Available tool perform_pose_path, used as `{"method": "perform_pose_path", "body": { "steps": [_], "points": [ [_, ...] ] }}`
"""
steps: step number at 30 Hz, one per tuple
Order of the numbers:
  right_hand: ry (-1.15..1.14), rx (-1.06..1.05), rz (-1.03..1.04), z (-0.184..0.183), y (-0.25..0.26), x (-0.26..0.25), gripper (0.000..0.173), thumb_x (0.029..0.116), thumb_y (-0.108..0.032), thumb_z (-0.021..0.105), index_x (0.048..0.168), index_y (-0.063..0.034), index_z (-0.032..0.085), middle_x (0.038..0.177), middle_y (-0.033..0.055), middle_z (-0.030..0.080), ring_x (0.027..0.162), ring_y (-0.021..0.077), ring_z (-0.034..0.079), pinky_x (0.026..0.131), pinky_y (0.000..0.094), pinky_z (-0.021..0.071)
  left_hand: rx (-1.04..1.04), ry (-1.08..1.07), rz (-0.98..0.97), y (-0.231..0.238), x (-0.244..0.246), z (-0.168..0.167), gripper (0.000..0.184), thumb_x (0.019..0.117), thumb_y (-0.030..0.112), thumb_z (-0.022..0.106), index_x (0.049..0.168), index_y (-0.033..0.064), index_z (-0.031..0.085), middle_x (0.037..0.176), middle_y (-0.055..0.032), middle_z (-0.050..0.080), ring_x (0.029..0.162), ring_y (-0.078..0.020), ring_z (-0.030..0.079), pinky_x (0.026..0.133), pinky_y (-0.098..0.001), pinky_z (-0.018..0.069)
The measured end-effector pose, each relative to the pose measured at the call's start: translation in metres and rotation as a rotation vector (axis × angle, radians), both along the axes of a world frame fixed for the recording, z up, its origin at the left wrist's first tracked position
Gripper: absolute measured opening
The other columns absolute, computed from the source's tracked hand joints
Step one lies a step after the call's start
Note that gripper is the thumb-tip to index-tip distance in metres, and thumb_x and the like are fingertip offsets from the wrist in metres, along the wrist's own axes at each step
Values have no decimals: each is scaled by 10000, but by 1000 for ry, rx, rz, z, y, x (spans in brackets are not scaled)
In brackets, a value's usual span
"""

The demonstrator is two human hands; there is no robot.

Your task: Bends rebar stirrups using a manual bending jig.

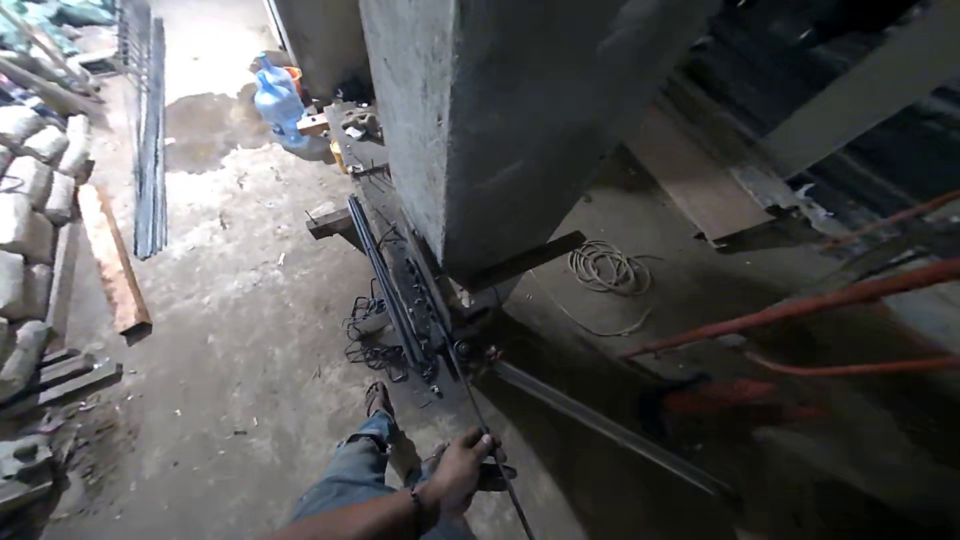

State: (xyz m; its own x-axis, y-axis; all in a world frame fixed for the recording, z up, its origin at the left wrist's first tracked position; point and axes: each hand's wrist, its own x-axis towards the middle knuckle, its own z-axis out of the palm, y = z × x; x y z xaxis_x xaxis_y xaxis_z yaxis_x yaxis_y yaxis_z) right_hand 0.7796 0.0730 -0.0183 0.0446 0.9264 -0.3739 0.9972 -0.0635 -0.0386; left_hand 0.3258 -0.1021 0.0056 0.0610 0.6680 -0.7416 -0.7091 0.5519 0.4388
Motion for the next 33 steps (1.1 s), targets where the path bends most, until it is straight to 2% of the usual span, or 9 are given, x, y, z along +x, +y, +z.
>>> {"method": "perform_pose_path", "body": {
  "steps": [4, 10, 14, 19, 21, 24, 27, 31, 33],
  "points": [
    [-20, 28, -124, -5, -46, 1, 496, 1009, -158, 617, 1455, 36, 520, 1377, 358, 573, 1296, 545, 547, 1062, 713, 413, -4, 6, -18, -6, -8, -2, 261, 1122, 198, 406, 1218, 0, 546, 952, -142, 680, 827, -281, 729, 773, -446, 643],
    [-24, 125, -172, 2, -64, -20, 345, 979, -96, 667, 1268, 91, 642, 1246, 379, 634, 1226, 551, 593, 1036, 700, 442, 4, 13, -51, -10, -11, 2, 307, 1129, 246, 384, 1201, -2, 550, 955, -128, 684, 849, -255, 724, 797, -413, 633],
    [-48, 171, -227, -1, -85, -24, 331, 900, -28, 721, 1222, 36, 683, 1287, 331, 626, 1307, 533, 513, 1129, 680, 349, 52, -87, -125, -25, -12, -6, 415, 1139, 339, 303, 1184, 14, 557, 975, -132, 687, 912, -278, 714, 819, -458, 617],
    [-107, 145, -352, 14, -136, -48, 305, 923, -45, 700, 1225, 2, 695, 1327, 285, 625, 1340, 494, 503, 1128, 645, 373, 57, -119, -139, -38, -28, -4, 352, 1140, 307, 308, 1059, 58, 543, 815, -65, 595, 734, -216, 656, 755, -433, 615],
    [-121, 135, -406, 12, -164, -56, 311, 925, -60, 708, 1228, 7, 690, 1335, 287, 619, 1341, 490, 503, 1138, 630, 368, 40, -125, -170, -44, -40, -6, 345, 1137, 309, 322, 1016, 73, 543, 769, -48, 579, 687, -203, 638, 722, -424, 612],
    [-128, 164, -478, 7, -217, -72, 314, 939, -102, 724, 1220, 34, 686, 1304, 305, 631, 1315, 499, 527, 1131, 619, 393, 113, -148, -277, -57, -67, -14, 345, 1141, 299, 306, 1044, 60, 534, 794, -59, 579, 717, -211, 645, 771, -447, 615],
    [-93, 194, -593, -6, -280, -95, 345, 955, -132, 717, 1237, 59, 665, 1331, 336, 602, 1335, 512, 508, 1139, 635, 371, 135, -120, -381, -66, -99, -19, 335, 1138, 297, 325, 1054, 56, 542, 800, -56, 583, 717, -203, 648, 760, -436, 620],
    [20, 298, -759, -18, -378, -152, 373, 965, -60, 664, 1305, 88, 622, 1360, 371, 569, 1325, 534, 513, 1131, 680, 357, 187, -62, -557, -76, -156, -23, 321, 1131, 264, 372, 1180, 20, 574, 868, -79, 626, 752, -216, 674, 763, -436, 627],
    [-28, 265, -842, -20, -423, -190, 369, 981, -90, 645, 1315, 63, 621, 1355, 353, 578, 1322, 527, 517, 1115, 678, 381, 220, -29, -642, -77, -188, -23, 315, 1123, 246, 405, 1226, 12, 589, 883, -81, 639, 738, -205, 672, 743, -416, 626]
  ]
}}
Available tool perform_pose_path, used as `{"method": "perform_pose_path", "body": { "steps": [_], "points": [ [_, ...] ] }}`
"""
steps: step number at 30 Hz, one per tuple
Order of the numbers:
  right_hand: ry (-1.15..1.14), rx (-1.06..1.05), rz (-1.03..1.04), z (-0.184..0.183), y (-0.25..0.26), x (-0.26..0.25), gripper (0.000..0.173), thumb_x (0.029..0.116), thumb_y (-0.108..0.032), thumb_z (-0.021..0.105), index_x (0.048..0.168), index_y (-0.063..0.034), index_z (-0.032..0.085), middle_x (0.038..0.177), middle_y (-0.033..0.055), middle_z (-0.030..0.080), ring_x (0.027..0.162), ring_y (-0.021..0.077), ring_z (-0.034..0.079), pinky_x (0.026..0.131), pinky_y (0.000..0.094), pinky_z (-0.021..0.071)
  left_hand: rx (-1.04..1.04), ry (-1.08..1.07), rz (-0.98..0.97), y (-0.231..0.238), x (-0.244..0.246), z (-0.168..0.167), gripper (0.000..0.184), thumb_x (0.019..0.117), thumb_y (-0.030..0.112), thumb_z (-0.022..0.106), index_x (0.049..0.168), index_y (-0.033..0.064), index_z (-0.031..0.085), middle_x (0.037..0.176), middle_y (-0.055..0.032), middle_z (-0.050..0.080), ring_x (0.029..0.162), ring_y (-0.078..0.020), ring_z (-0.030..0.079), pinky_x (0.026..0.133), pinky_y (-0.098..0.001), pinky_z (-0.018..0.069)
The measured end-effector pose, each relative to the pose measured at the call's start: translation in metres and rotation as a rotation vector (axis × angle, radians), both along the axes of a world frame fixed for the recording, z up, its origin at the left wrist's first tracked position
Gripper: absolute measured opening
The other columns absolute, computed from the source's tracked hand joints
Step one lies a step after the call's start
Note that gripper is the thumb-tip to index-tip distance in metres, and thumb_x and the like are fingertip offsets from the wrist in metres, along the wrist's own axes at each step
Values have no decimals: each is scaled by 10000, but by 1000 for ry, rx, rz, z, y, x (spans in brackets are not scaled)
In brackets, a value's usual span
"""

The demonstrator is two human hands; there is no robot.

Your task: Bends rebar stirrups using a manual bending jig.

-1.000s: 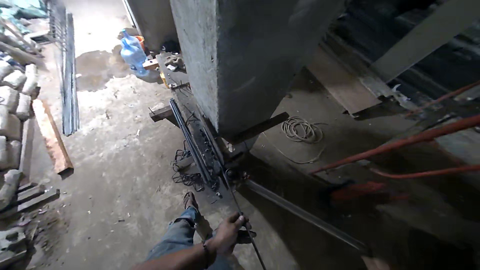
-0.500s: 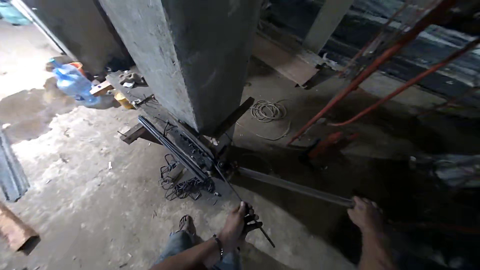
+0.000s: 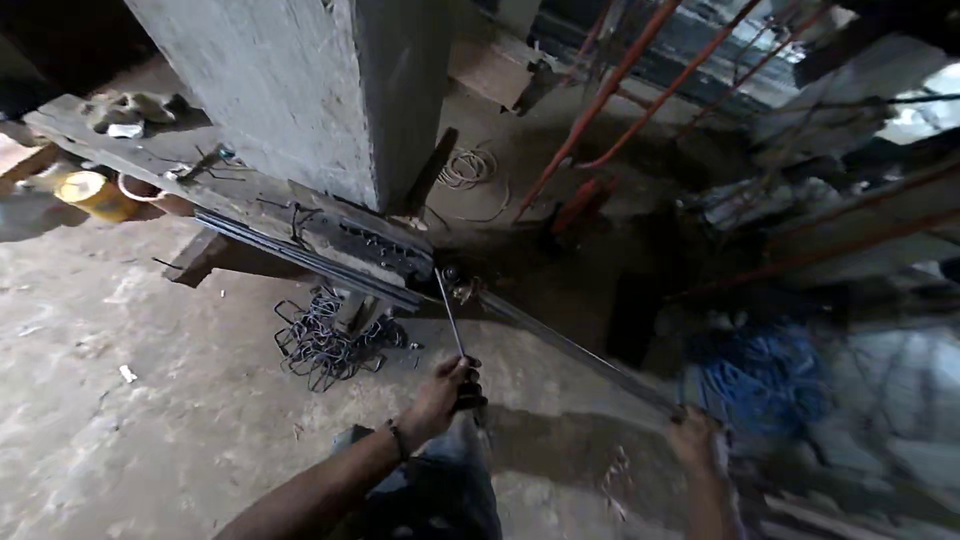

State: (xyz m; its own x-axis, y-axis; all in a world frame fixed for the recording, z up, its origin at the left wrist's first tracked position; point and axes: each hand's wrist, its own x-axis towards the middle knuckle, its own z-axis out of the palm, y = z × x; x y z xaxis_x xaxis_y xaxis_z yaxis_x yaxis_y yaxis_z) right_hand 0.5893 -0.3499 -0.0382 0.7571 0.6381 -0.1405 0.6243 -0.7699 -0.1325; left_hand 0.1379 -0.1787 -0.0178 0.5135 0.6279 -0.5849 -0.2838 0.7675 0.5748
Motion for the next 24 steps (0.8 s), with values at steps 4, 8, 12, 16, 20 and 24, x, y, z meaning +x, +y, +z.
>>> {"method": "perform_pose_path", "body": {
  "steps": [4, 8, 12, 16, 20, 24],
  "points": [
    [59, 42, -163, 5, -72, -99, 491, 990, -130, 676, 1393, 109, 532, 1423, 381, 510, 1378, 523, 461, 1168, 620, 348, 133, 74, -207, 15, -63, 8, 296, 1108, 195, 449, 1294, 7, 584, 976, -93, 673, 791, -199, 701, 750, -382, 629],
    [69, 64, -268, 0, -132, -201, 527, 1005, -151, 648, 1427, 123, 492, 1430, 391, 502, 1378, 530, 464, 1171, 622, 342, 235, 128, -359, 37, -114, 10, 256, 1090, 160, 475, 1293, 48, 585, 977, -61, 666, 774, -163, 681, 738, -355, 614],
    [-61, -157, -339, 4, -167, -307, 461, 1005, -375, 639, 1295, -16, 652, 1287, 266, 660, 1277, 455, 579, 1115, 699, 344, 321, 225, -448, 59, -158, 14, 269, 1081, 226, 506, 1307, 99, 576, 1027, -46, 670, 755, -116, 659, 691, -287, 587],
    [-111, -140, -343, 7, -177, -351, 421, 969, -394, 708, 1143, -10, 703, 1122, 253, 707, 1148, 480, 631, 992, 717, 428, 331, 256, -505, 78, -177, 8, 275, 1074, 214, 515, 1318, 120, 599, 998, -32, 685, 712, -94, 640, 616, -245, 556],
    [86, -303, -275, 27, -147, -264, 469, 980, -438, 675, 1222, -36, 691, 1211, 235, 699, 1212, 435, 626, 1055, 679, 434, 238, 136, -531, 77, -157, 8, 264, 1074, 175, 523, 1311, 73, 580, 1036, -63, 687, 814, -160, 701, 751, -342, 623],
    [383, -527, -96, 22, -120, -208, 527, 904, -400, 785, 1243, -12, 678, 1249, 228, 683, 1229, 390, 624, 1071, 601, 461, 201, 133, -513, 72, -154, 27, 260, 1075, 192, 528, 1287, 60, 601, 997, -53, 692, 830, -171, 708, 774, -353, 625]
  ]
}}
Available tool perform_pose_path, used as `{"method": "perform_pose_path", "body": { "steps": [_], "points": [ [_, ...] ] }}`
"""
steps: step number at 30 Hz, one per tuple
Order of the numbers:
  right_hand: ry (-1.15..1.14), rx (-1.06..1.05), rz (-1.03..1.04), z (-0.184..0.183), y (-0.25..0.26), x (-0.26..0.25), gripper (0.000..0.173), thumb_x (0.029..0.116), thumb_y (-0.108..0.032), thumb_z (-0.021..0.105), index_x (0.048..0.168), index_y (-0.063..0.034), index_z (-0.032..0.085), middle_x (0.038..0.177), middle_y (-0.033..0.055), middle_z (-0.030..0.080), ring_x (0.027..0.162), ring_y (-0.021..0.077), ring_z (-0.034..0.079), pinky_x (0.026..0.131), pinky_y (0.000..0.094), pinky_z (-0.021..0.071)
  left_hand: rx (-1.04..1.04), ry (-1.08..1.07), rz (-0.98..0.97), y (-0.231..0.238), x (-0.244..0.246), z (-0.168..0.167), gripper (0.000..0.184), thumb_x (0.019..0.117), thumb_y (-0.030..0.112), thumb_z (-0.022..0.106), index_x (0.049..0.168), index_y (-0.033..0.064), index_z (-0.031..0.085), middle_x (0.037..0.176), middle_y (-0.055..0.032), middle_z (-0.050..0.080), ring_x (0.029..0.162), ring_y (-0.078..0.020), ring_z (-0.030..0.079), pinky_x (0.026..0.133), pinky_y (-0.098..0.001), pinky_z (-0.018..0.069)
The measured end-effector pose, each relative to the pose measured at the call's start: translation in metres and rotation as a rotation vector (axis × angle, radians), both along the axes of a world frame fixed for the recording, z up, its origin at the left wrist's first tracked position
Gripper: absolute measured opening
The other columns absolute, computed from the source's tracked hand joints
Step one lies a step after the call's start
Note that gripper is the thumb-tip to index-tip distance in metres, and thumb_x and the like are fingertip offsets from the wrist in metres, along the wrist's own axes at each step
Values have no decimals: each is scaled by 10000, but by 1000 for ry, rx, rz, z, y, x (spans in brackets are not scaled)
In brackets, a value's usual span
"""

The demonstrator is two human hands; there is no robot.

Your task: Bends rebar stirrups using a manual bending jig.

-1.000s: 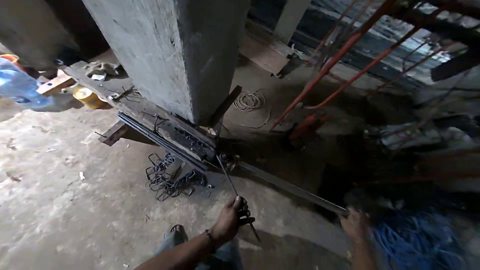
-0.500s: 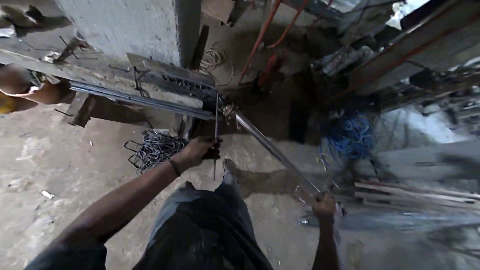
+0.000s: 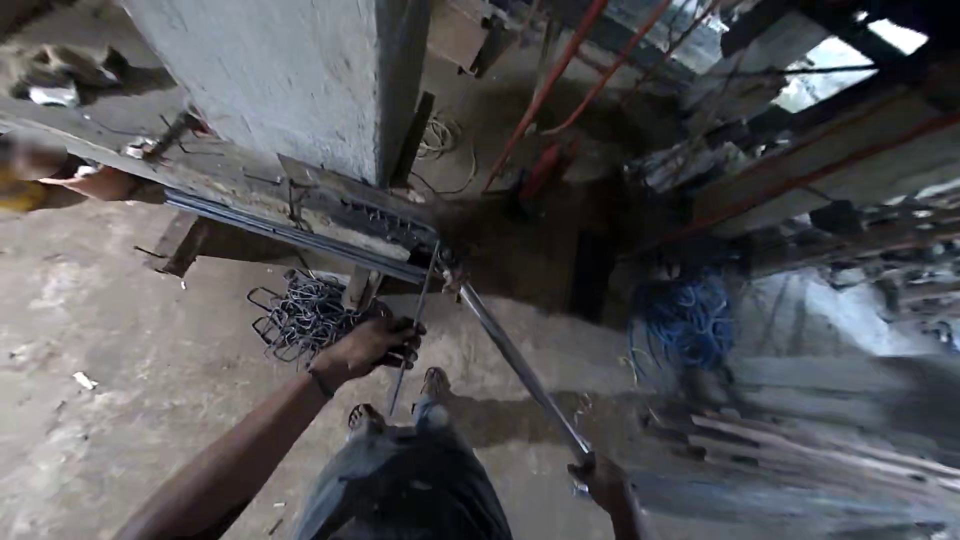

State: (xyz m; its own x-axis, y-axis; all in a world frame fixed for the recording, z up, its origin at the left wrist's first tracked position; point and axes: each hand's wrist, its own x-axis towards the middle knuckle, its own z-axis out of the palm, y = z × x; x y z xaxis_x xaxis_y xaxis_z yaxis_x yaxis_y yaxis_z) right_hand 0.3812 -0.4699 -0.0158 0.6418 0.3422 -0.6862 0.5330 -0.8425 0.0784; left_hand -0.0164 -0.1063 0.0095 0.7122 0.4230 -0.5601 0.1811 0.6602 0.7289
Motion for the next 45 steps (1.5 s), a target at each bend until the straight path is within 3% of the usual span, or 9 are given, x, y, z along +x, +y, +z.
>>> {"method": "perform_pose_path", "body": {
  "steps": [5, 9, 15, 19, 23, 27, 33, 38, 45],
  "points": [
    [49, -254, 177, -9, 74, 91, 702, 846, -301, 851, 1396, 37, 575, 1420, 305, 563, 1368, 450, 510, 1149, 603, 392, -15, 66, 82, -9, 7, -2, 248, 1076, 194, 528, 1262, 55, 614, 1021, -69, 706, 845, -193, 721, 775, -369, 628],
    [-426, 415, -6, 31, 179, 122, 496, 1029, -53, 535, 1490, 101, 438, 1526, 402, 388, 1441, 548, 376, 1184, 660, 305, 12, 17, 64, -7, 8, 2, 287, 1087, 199, 499, 1303, 48, 612, 1119, -95, 724, 902, -200, 733, 825, -350, 622],
    [329, 879, 19, 68, 295, -83, 457, 1056, -335, 584, 1364, 1, 597, 1277, 187, 678, 1183, 266, 659, 1037, 444, 532, 131, 1, -9, 2, 10, 15, 298, 1083, 214, 507, 1296, 38, 617, 1131, -94, 730, 936, -206, 734, 864, -361, 617],
    [1080, 887, -495, 63, 323, -235, 391, 1092, -279, 517, 1353, 11, 544, 1101, 133, 726, 968, 200, 711, 868, 374, 593, 355, 124, -89, 5, 3, 23, 300, 1080, 271, 534, 1161, 30, 692, 957, -42, 749, 832, -132, 732, 806, -323, 627],
    [1124, 1002, -973, 90, 346, -269, 140, 1105, -195, 457, 1043, -75, 496, 643, -14, 432, 469, 78, 430, 431, 213, 415, 862, 608, -176, 13, -32, 50, 472, 1046, 512, 502, 1038, 107, 743, 866, -67, 728, 811, -234, 706, 802, -531, 567],
    [1128, 1114, -464, 128, 321, -254, 276, 1094, -158, 488, 1338, -32, 522, 712, -10, 434, 531, 71, 412, 472, 220, 382, 1389, 638, 435, 12, -58, 77, 352, 1062, 361, 513, 1161, 86, 710, 974, -84, 728, 870, -224, 711, 783, -484, 590],
    [675, 1179, 559, 179, 284, -187, 243, 1063, -256, 541, 1082, -73, 699, 770, -32, 603, 635, 8, 526, 599, 189, 469, 1788, 582, 669, 34, -67, 108, 802, 1000, 475, 590, 1597, 56, 258, 1629, -259, 294, 1499, -402, 330, 1200, -551, 322],
    [328, 1017, 731, 158, 333, -107, 330, 1076, -294, 524, 1237, -89, 726, 1015, 89, 752, 891, 170, 710, 861, 388, 579, 1164, 700, 315, 28, -24, 82, 395, 1099, 346, 421, 1333, 75, 587, 944, -103, 698, 825, -261, 698, 760, -508, 579],
    [318, 569, 793, 66, 434, -44, 383, 1103, -361, 460, 1312, -138, 691, 1193, 132, 728, 1126, 271, 690, 1014, 504, 517, 769, 726, 225, 69, 38, -1, 380, 1114, 265, 390, 1374, 60, 578, 1030, -175, 685, 921, -310, 676, 871, -521, 541]
  ]
}}
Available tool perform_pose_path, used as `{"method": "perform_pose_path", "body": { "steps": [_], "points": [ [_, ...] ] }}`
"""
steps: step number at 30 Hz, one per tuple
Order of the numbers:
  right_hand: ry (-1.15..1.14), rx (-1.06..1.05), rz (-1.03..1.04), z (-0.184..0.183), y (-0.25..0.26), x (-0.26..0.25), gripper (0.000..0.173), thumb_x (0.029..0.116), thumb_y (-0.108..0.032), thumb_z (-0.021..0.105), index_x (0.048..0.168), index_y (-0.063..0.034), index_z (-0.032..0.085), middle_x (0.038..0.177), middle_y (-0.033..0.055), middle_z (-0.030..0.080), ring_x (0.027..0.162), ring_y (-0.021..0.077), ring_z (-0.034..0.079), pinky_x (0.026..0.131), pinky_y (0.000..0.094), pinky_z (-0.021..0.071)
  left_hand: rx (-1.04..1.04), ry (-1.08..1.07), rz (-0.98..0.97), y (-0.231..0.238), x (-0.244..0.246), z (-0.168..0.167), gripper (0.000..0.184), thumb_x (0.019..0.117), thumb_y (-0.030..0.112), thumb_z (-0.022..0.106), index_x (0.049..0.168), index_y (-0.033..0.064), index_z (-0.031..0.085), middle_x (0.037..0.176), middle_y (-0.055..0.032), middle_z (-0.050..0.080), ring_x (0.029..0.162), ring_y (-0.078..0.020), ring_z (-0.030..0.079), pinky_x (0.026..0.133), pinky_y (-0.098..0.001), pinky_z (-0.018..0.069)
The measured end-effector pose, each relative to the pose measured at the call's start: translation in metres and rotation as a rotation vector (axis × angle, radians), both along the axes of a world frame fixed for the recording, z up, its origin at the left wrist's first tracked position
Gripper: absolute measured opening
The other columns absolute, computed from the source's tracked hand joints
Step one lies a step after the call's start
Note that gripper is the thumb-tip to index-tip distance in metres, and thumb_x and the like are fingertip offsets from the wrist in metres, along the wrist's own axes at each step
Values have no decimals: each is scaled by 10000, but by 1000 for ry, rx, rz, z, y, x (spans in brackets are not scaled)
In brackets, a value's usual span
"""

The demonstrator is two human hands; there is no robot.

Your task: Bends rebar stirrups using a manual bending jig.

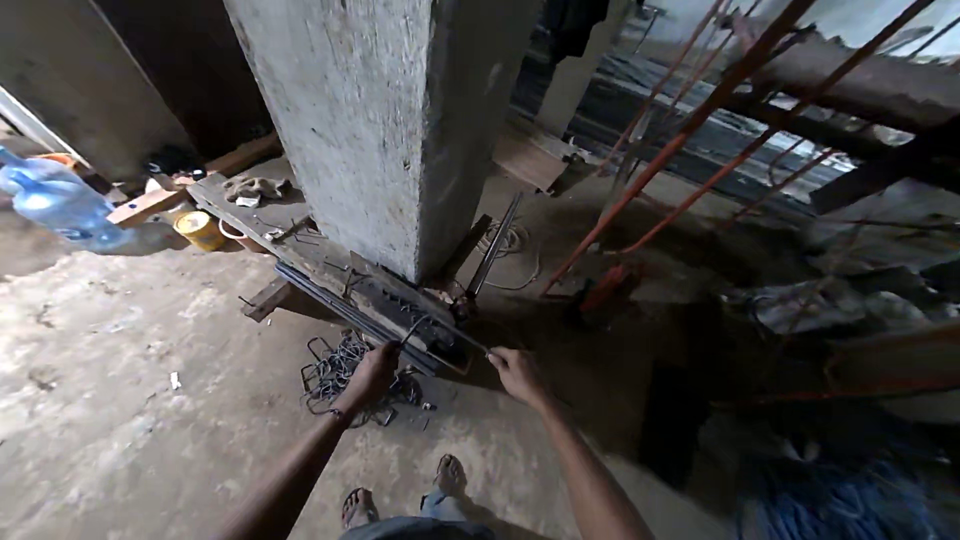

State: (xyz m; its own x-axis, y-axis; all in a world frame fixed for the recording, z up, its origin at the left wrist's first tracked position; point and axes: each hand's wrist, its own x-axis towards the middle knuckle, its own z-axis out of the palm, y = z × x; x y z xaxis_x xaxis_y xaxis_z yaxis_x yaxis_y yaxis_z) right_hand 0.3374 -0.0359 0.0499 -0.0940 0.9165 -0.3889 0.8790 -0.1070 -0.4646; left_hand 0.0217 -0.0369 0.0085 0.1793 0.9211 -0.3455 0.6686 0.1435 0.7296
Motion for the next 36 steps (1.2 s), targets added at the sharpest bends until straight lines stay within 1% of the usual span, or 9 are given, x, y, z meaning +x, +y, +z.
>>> {"method": "perform_pose_path", "body": {
  "steps": [5, 11, 13, 16, 18, 20, 26, 32, 36],
  "points": [
    [18, -102, 98, -31, 17, 15, 389, 1107, -339, 440, 1303, -103, 680, 1160, 165, 725, 1103, 307, 693, 990, 521, 527, -15, 103, 75, 8, 17, -21, 373, 1108, 298, 422, 1335, 105, 646, 1083, -176, 708, 979, -326, 686, 911, -553, 526],
    [-34, -324, 466, 8, 78, 51, 475, 1064, -439, 536, 1269, -39, 691, 1199, 209, 704, 1137, 352, 672, 1020, 560, 500, 48, 74, 47, -2, 18, -18, 357, 1069, 196, 486, 1357, 47, 635, 1092, -179, 716, 958, -278, 695, 921, -484, 541],
    [-72, -209, 427, 18, 141, 56, 480, 1037, -364, 615, 1403, -54, 594, 1349, 243, 628, 1247, 405, 613, 1067, 599, 470, 26, 109, 53, -4, 21, -13, 376, 1075, 201, 485, 1388, 43, 619, 1094, -189, 718, 966, -287, 696, 936, -480, 535],
    [-213, 312, 394, -10, 235, 43, 631, 953, -43, 666, 1538, -191, 483, 1570, 261, 417, 1356, 524, 476, 1022, 716, 426, 46, 132, 65, -6, 23, -15, 368, 1069, 193, 496, 1377, 43, 630, 1083, -190, 725, 960, -293, 704, 933, -484, 537],
    [-266, 451, 530, -37, 282, 39, 550, 930, 26, 663, 1445, -155, 598, 1624, 248, 357, 1472, 506, 348, 1105, 735, 331, 85, 125, 66, -6, 22, -19, 354, 1061, 183, 506, 1357, 47, 645, 1048, -176, 729, 913, -272, 705, 896, -467, 550],
    [-313, 463, 625, -66, 302, 46, 356, 919, -4, 700, 1255, -120, 721, 1534, 235, 491, 1491, 482, 335, 1149, 762, 253, 96, 123, 75, -7, 20, -25, 347, 1073, 200, 495, 1353, 67, 651, 1035, -146, 732, 883, -229, 703, 876, -424, 560],
    [-355, 345, 640, -72, 270, 152, 351, 903, -234, 786, 1242, -179, 715, 1231, 170, 686, 1202, 401, 624, 1121, 707, 346, 96, 98, 103, -9, 20, -27, 340, 1072, 169, 486, 1349, 65, 654, 1007, -129, 734, 854, -194, 699, 866, -399, 568],
    [-488, 225, 123, -67, 177, 378, 562, 985, -387, 679, 1470, -135, 554, 1503, 258, 510, 1383, 495, 483, 1090, 718, 391, 146, 111, 20, -1, 7, -35, 338, 1064, 174, 480, 1332, 56, 650, 1009, -135, 722, 852, -197, 688, 851, -394, 563],
    [-438, 79, -63, -79, 105, 437, 533, 1008, -200, 670, 1476, 3, 514, 1489, 323, 495, 1401, 517, 452, 1133, 715, 338, 186, 95, -44, 6, -9, -42, 358, 1048, 241, 492, 1294, 52, 671, 933, -123, 711, 779, -187, 666, 776, -399, 558]
  ]
}}
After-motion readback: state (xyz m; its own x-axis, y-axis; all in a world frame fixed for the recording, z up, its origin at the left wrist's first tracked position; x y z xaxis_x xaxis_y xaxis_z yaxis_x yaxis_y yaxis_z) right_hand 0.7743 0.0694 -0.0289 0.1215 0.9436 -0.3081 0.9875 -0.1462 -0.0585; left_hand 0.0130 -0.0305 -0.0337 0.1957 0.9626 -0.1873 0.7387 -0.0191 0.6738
